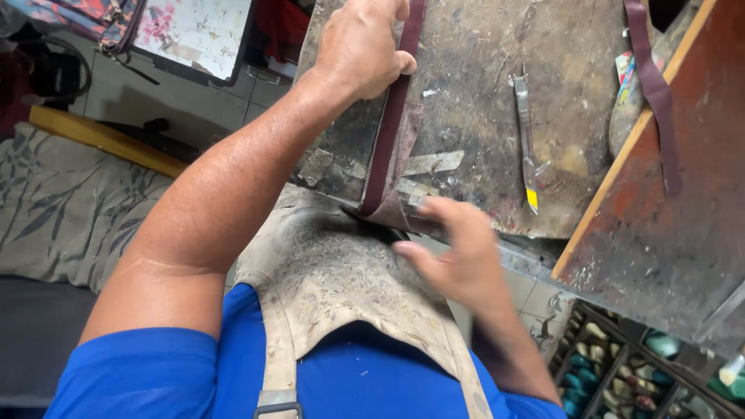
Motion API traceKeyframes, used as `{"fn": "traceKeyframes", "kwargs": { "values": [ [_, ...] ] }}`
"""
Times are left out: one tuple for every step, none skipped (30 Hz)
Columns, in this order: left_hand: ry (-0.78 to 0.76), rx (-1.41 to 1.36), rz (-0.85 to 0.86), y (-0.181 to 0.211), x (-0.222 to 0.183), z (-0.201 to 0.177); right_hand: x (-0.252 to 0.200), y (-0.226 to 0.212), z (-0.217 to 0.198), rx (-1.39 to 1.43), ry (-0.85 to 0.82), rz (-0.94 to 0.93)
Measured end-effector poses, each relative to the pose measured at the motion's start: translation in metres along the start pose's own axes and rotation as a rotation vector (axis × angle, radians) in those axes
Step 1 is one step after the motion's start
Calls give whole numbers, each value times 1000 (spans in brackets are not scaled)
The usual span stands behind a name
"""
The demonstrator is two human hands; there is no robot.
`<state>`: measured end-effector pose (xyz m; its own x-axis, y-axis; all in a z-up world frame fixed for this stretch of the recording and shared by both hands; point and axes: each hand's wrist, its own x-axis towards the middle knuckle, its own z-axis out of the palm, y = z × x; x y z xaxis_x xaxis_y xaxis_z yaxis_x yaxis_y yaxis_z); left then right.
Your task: Marking and folding a leather strap at a repair bench
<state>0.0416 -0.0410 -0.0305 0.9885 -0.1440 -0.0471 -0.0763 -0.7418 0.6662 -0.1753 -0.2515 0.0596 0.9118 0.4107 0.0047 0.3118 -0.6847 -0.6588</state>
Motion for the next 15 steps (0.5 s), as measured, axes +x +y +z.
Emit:
{"fn": "traceKeyframes", "kwargs": {
  "values": [
    [-6, -7, 13, -2, 0, 2, -1, -2, 22, -8, 8, 10],
    [3, 9, 23, -3, 0, 3, -2, -4, 43, -135, 113, -32],
    [13, 25, 33, -5, 1, 3, -2, -6, 64, -263, 215, -75],
    [4, 15, 53, -9, 0, 5, -2, -8, 64, -278, 225, -60],
    [55, 11, 122, -12, 0, 7, -2, -10, 64, -144, 239, 29],
    [107, 2, 189, -16, -1, 9, -4, -13, 63, -11, 251, 115],
    [102, -12, 206, -9, -13, -5, -11, -9, 62, -26, 262, 127],
    [53, -130, 223, -2, -22, -19, -16, -3, 60, 109, 285, 180],
    [3, -247, 241, 5, -31, -34, -21, 2, 58, 245, 309, 231],
    [-11, -260, 251, 9, -50, -46, -22, 8, 58, 234, 318, 248],
    [-67, -343, 344, 13, -68, -59, -24, 14, 57, 522, 318, 215],
    [-120, -424, 441, 17, -84, -73, -24, 20, 56, 810, 320, 170],
    [-131, -435, 455, 15, -105, -80, -22, 15, 55, 798, 335, 179],
    [-265, -468, 419, 12, -125, -88, -20, 10, 54, 901, 351, 142],
    [-401, -497, 383, 7, -145, -96, -17, 5, 54, 1002, 367, 103]
  ]
}}
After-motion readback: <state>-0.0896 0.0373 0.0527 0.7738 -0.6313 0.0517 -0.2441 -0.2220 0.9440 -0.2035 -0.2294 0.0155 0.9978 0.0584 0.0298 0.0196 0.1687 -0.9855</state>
